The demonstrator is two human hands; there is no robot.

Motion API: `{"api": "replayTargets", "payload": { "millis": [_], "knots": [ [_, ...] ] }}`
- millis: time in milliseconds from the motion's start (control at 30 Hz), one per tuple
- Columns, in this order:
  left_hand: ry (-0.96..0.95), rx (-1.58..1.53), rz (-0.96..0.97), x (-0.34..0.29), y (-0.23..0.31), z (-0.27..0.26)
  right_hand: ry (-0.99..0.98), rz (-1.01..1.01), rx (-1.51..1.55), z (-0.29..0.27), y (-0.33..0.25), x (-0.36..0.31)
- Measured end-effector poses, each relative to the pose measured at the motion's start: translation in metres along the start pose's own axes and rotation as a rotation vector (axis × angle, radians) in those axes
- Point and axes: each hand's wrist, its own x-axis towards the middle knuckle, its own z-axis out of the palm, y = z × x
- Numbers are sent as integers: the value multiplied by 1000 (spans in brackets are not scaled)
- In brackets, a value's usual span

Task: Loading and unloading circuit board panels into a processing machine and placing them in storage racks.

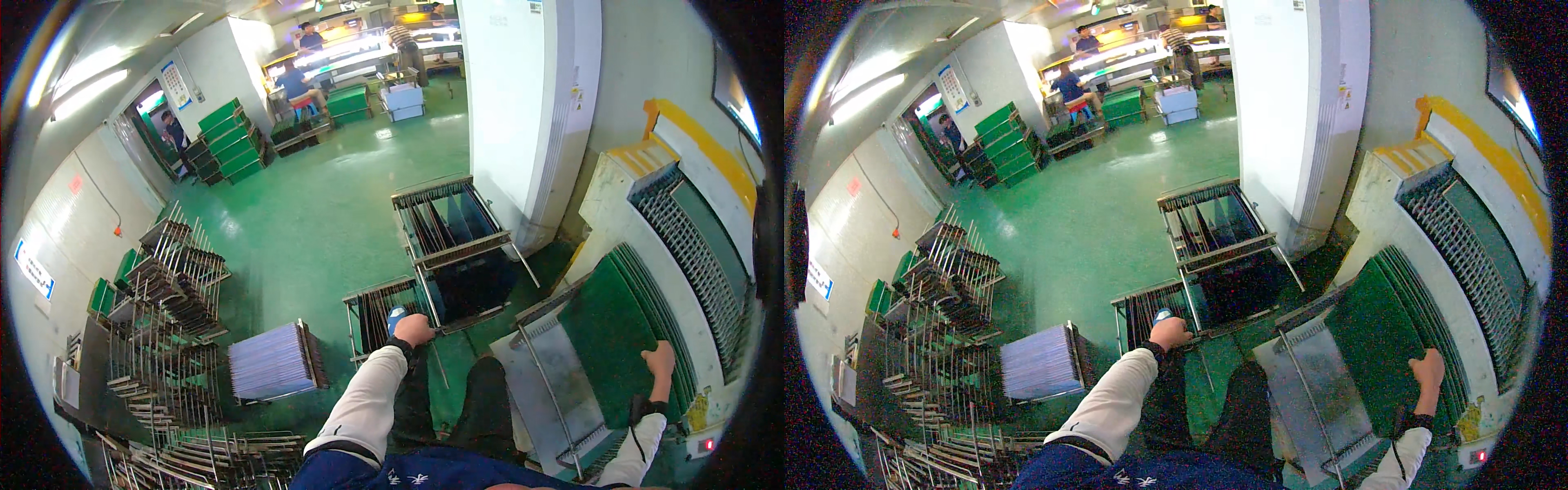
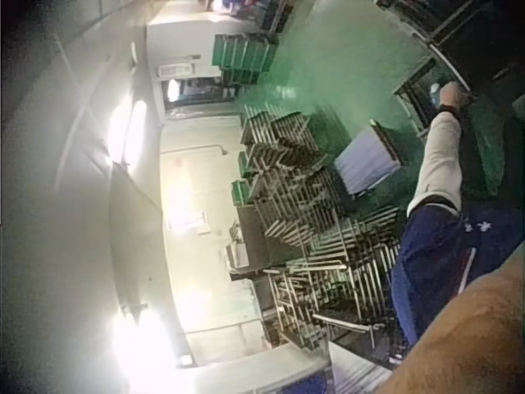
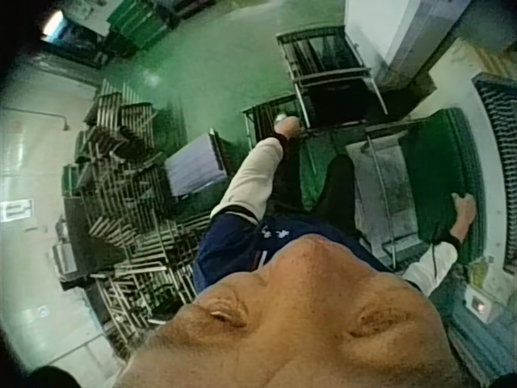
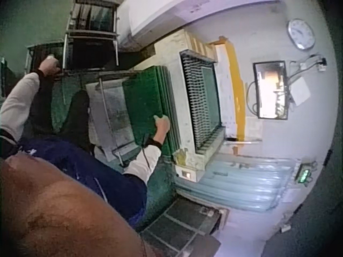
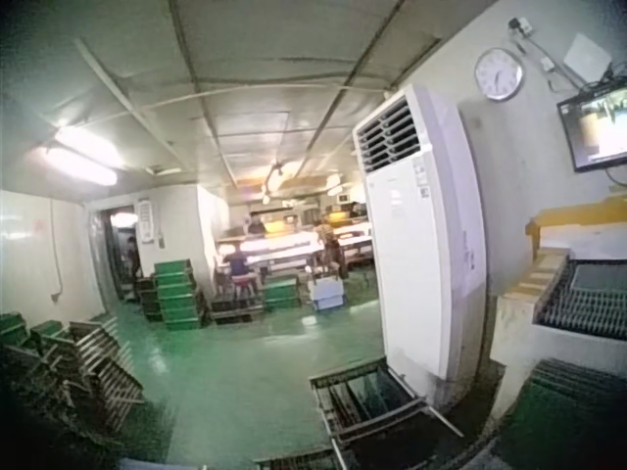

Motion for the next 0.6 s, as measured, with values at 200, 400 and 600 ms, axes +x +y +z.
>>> {"api": "replayTargets", "payload": {
  "millis": [200,400,600],
  "knots": [
    [15,45,8,-4,2,-3,2,-7,16,4,-2,1],
    [8,50,-28,-6,5,-6,63,-35,-17,9,5,7],
    [40,36,-28,-7,1,-6,28,-37,-7,6,4,9]
  ]
}}
